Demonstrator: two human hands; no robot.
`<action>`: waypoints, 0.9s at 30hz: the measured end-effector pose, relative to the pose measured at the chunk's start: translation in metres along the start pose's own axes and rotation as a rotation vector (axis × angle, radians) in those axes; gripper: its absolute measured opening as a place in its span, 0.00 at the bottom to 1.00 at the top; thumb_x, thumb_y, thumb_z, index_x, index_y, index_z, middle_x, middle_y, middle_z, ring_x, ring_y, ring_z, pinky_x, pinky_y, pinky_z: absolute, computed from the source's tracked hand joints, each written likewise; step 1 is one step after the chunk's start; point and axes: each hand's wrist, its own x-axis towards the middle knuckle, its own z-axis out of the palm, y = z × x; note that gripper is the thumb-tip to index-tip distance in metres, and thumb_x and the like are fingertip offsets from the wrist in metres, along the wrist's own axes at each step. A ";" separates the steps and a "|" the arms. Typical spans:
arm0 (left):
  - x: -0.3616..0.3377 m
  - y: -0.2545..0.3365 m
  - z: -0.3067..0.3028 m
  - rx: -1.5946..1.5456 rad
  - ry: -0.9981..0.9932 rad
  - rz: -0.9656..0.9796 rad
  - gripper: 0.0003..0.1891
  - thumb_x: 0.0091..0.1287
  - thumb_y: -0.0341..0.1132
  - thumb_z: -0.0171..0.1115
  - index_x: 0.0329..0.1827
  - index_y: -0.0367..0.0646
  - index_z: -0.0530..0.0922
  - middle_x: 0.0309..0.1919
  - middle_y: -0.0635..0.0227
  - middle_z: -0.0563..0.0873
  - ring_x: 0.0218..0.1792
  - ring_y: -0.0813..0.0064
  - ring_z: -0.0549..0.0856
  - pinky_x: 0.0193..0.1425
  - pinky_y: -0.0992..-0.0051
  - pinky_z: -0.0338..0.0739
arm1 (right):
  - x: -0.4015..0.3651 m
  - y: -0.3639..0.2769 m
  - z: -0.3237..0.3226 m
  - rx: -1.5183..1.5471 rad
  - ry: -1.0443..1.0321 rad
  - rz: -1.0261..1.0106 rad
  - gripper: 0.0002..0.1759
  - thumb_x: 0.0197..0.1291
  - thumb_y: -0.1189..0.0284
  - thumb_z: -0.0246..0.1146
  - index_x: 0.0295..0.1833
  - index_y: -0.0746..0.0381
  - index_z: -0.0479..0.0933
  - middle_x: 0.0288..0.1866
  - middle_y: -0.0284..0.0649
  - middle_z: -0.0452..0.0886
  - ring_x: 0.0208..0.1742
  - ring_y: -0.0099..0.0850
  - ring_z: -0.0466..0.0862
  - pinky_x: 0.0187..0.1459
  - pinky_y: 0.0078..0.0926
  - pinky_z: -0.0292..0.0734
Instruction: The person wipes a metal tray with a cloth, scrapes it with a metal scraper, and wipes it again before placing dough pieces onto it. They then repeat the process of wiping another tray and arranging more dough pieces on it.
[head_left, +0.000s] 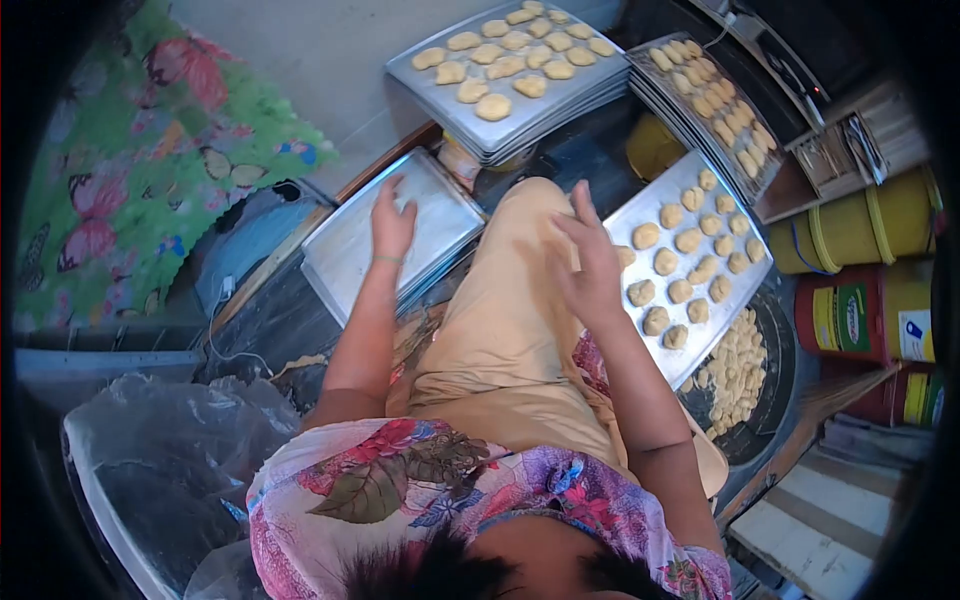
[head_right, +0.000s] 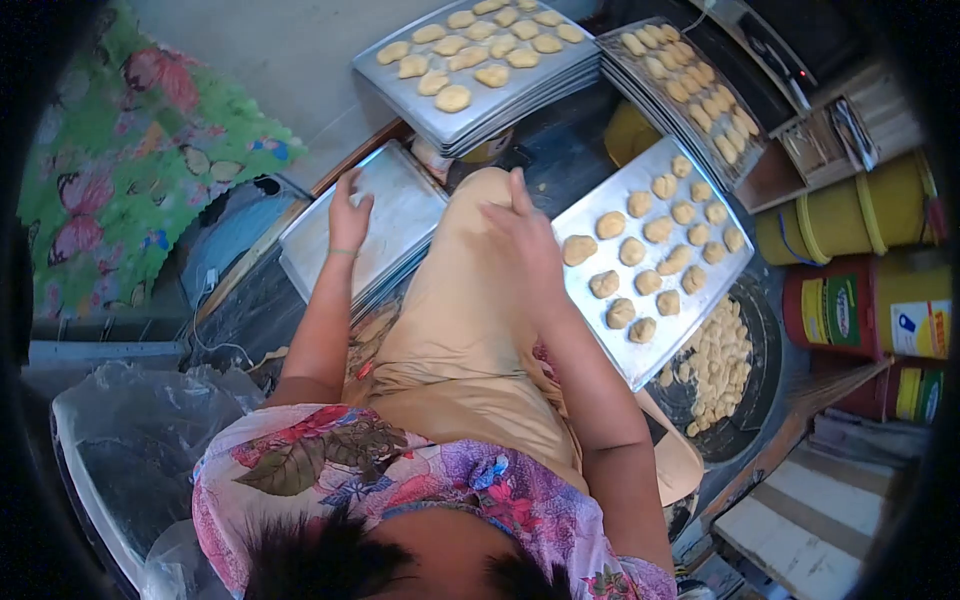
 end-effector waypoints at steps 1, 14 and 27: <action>-0.010 -0.072 -0.013 0.106 0.018 -0.066 0.24 0.55 0.31 0.69 0.57 0.38 0.77 0.52 0.50 0.82 0.54 0.53 0.81 0.60 0.62 0.74 | 0.012 -0.015 0.012 0.015 -0.055 -0.104 0.31 0.47 0.80 0.72 0.60 0.57 0.75 0.70 0.57 0.65 0.53 0.38 0.81 0.49 0.30 0.78; -0.174 -0.304 -0.078 -0.145 0.207 -1.279 0.28 0.57 0.40 0.72 0.57 0.34 0.77 0.49 0.54 0.84 0.47 0.56 0.85 0.51 0.60 0.78 | -0.006 -0.041 0.087 -0.057 -0.559 -0.079 0.31 0.46 0.74 0.70 0.60 0.53 0.75 0.77 0.50 0.58 0.63 0.45 0.73 0.60 0.38 0.69; -0.169 -0.279 -0.081 -0.344 0.265 -1.418 0.26 0.60 0.42 0.71 0.56 0.34 0.77 0.48 0.54 0.84 0.47 0.60 0.84 0.50 0.60 0.78 | -0.009 -0.037 0.090 -0.114 -0.560 -0.092 0.27 0.47 0.73 0.69 0.56 0.53 0.77 0.73 0.45 0.65 0.57 0.41 0.75 0.59 0.37 0.69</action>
